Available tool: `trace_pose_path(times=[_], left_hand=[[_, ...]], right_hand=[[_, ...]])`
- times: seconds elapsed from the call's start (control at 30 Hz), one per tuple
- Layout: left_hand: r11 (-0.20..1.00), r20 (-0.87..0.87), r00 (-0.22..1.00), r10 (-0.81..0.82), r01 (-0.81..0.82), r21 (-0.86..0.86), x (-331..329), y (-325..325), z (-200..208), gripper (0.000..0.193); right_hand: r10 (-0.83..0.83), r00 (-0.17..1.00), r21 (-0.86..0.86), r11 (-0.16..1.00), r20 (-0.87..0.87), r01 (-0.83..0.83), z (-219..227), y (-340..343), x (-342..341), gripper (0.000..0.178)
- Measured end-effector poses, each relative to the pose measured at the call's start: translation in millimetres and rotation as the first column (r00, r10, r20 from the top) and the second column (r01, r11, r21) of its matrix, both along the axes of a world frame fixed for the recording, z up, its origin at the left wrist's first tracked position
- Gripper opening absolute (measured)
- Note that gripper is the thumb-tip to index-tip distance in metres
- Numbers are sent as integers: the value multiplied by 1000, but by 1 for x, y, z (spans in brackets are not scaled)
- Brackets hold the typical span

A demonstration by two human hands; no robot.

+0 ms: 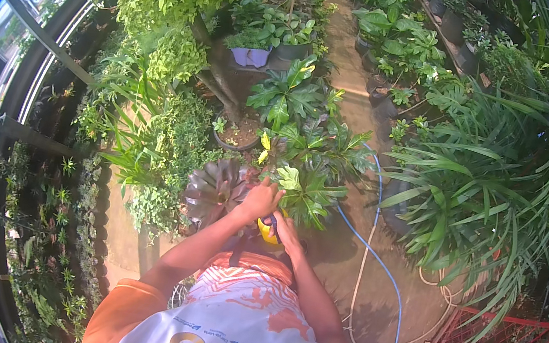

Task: The person walks through a plant nursery and uses a handheld yellow and blue pump sprayer to mist various potted plants. The person moves along a narrow path, stopping to spray different plant groupings, including large-leafed and variegated foliage.

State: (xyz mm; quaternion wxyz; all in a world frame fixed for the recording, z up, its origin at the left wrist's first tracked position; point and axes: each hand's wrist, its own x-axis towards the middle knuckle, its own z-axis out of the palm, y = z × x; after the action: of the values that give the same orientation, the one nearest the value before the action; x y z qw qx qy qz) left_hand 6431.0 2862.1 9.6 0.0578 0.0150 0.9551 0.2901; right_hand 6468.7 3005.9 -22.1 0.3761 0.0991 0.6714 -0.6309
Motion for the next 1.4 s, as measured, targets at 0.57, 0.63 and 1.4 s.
trace_pose_path(times=[0.57, 0.63, 1.4], left_hand=[[866, -146, 856, 496, -500, 7, 82, -36, 94, 25], [854, -189, 839, 511, -519, 3, 81, -54, 142, 27], [768, -335, 738, 586, -637, -58, 134, -69, 46, 22]], right_hand=[[360, 914, -361, 841, -186, -404, -25, -29, 47, 25], [388, 908, -345, 840, -156, -418, -24, -37, 49, 25], [452, 874, -243, 841, -177, -484, 11, -85, 67, 27]])
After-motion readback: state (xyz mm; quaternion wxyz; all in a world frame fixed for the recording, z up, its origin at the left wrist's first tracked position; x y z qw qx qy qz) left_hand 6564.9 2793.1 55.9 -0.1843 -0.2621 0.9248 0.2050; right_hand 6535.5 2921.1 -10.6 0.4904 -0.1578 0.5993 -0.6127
